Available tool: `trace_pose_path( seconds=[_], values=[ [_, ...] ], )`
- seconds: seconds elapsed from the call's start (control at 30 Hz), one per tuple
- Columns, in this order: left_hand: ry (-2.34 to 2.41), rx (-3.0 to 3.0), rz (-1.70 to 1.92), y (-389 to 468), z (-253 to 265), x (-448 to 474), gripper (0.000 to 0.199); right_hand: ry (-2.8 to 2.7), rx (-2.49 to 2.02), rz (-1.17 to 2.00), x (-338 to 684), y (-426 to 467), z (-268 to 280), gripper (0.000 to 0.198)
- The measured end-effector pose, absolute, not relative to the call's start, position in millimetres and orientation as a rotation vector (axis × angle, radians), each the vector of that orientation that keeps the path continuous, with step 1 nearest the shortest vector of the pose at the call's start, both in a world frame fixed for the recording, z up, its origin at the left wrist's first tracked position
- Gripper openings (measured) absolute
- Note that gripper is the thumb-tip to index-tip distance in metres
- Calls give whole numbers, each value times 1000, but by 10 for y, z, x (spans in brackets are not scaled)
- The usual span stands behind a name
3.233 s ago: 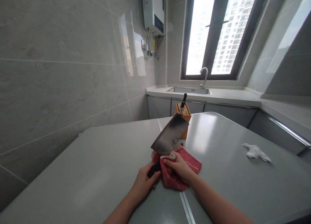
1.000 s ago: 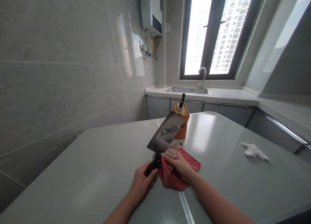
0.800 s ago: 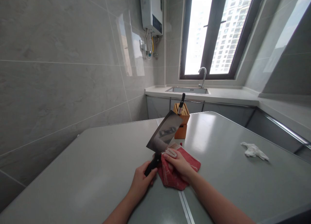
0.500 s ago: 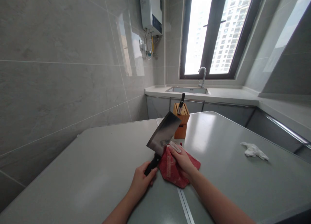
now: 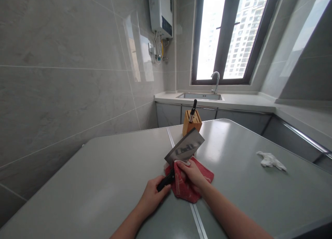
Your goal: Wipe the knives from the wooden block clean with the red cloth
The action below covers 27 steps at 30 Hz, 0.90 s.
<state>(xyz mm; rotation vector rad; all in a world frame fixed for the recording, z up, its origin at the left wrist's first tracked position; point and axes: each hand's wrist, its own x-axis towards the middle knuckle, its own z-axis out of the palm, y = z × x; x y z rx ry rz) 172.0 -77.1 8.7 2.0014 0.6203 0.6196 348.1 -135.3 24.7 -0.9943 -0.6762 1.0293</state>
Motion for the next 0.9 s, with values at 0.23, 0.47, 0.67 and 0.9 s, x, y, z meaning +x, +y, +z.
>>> trace_pose_path(
  seconds=[0.23, 0.47, 0.67, 0.9],
  values=[
    [660, 2051, 602, -773, 107, 1711, 29, -610, -954, 1010, 3506, -1346, 248, 28],
    [654, 2071, 589, -781, 132, 1704, 27, -420, -921, 972, 3587, -1337, 330, 30],
    [654, 2072, 564, -783, 141, 1706, 26, -347, -857, 950, 3713, -1311, 328, 28],
    [667, 2063, 569, -786, 115, 1697, 26, -274, -779, 897, 3908, -1295, 313, 28]
  ],
)
